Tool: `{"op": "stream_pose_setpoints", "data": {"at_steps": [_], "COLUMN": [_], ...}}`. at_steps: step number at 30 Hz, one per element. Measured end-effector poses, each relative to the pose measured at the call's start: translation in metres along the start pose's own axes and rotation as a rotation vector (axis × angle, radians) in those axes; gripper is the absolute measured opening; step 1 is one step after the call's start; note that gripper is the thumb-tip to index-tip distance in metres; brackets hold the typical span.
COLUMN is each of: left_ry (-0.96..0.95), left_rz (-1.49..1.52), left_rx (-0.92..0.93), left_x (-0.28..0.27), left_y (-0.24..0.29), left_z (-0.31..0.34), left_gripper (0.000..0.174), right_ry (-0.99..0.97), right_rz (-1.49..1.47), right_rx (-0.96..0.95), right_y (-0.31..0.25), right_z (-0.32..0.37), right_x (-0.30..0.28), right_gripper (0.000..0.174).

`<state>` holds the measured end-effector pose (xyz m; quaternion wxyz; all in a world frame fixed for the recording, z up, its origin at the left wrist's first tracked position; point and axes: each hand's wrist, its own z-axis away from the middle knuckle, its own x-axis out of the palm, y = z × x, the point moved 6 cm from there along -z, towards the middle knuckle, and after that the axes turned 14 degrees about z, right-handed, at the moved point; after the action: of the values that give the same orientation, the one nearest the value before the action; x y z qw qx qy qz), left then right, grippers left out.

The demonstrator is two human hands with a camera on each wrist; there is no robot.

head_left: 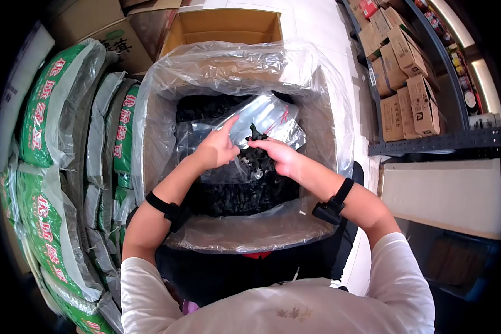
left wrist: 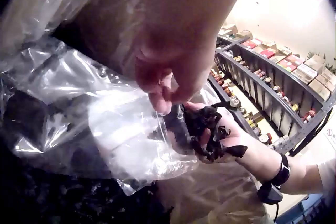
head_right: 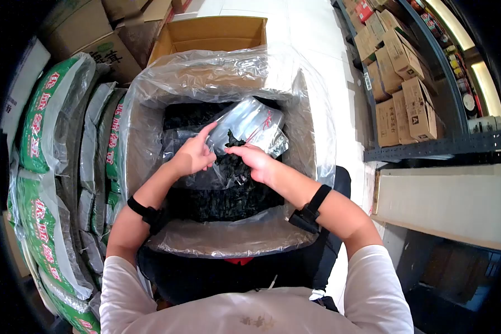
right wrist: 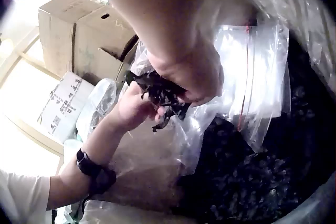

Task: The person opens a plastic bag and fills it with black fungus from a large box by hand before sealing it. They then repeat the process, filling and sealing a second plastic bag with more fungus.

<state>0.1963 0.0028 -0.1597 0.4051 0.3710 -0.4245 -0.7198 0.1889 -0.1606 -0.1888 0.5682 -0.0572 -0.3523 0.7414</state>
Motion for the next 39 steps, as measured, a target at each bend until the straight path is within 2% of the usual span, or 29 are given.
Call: {"op": "stream_pose_setpoints", "data": {"at_steps": [2,4,5,8,10,11,13,14,15,17,18,21,23,25,27,29,31,33,35,36,37,39], "left_ry": [0.053,0.027,0.031,0.025,0.033,0.03,0.095,0.1,0.095,0.036,-0.01,0.021,0.028,0.124,0.121,0.165,0.19,0.159,0.156,0.153,0.153,0.221], "left_rz": [-0.205,-0.231,-0.255,-0.329,-0.413,-0.414,-0.417,-0.418,-0.418,-0.378,-0.38,-0.352,-0.355,-0.41,-0.43,-0.486,-0.477,-0.435,-0.399,-0.364,-0.362,-0.361], "left_rx": [0.25,0.19,0.189,0.163,0.14,0.134,0.166,0.201,0.198,0.232,0.152,0.137,0.142,0.194,0.158,0.169,0.182,0.119,0.13,0.138,0.137,0.263], "left_x": [0.001,0.004,0.005,0.006,0.005,0.004,0.001,0.002,0.003,0.008,0.008,0.001,-0.001,-0.006,-0.008,-0.012,-0.014,-0.017,-0.019,-0.02,-0.019,-0.021], "left_y": [-0.001,0.017,0.017,0.019,0.017,0.015,0.012,0.01,0.01,0.016,0.02,0.023,0.019,0.019,0.016,0.015,0.019,0.022,0.028,0.029,0.026,0.025], "left_z": [-0.001,0.008,0.009,0.011,0.01,0.008,0.008,0.007,0.008,0.01,0.011,0.011,0.01,0.009,0.008,0.008,0.009,0.01,0.012,0.012,0.012,0.011], "left_gripper": [0.085,0.081,0.081,0.082,0.082,0.082,0.079,0.077,0.077,0.075,0.071,0.069,0.068,0.067,0.064,0.063,0.06,0.054,0.052,0.05,0.05,0.05], "right_ry": [0.112,0.142,0.066,0.029,-0.149,-0.153,-0.316,-0.333,-0.248,-0.183,-0.181,-0.217,-0.212,-0.196,-0.257,-0.194,-0.263,-0.208,-0.278,-0.263,-0.263,-0.212], "right_rz": [0.139,0.279,0.371,0.366,0.324,0.32,0.201,0.143,0.179,0.119,0.117,0.003,0.192,0.213,0.089,0.13,0.065,0.03,0.021,0.034,0.034,0.01], "right_rx": [-0.043,-0.095,-0.079,0.038,0.12,0.122,0.162,0.172,0.181,0.15,0.151,0.167,0.004,-0.005,0.112,0.136,0.119,0.123,0.079,0.042,0.044,-0.034], "right_y": [0.005,-0.005,0.003,0.018,0.01,0.008,0.012,0.012,0.008,0.001,-0.003,-0.009,-0.017,-0.013,-0.011,-0.017,-0.027,-0.02,-0.021,-0.023,-0.023,-0.029], "right_z": [-0.013,-0.003,-0.018,-0.027,-0.008,-0.007,-0.005,-0.006,-0.007,-0.005,-0.001,0.004,0.001,-0.005,-0.005,0.001,0.012,0.008,0.005,0.003,0.003,0.002], "right_x": [-0.005,0.007,0.0,-0.008,0.011,0.011,0.021,0.022,0.017,0.016,0.017,0.023,0.022,0.019,0.02,0.017,0.025,0.02,0.017,0.015,0.015,0.013], "right_gripper": [0.038,0.045,0.051,0.054,0.055,0.055,0.056,0.052,0.038,0.038,0.038,0.037,0.051,0.049,0.047,0.047,0.051,0.054,0.06,0.069,0.069,0.074]}}
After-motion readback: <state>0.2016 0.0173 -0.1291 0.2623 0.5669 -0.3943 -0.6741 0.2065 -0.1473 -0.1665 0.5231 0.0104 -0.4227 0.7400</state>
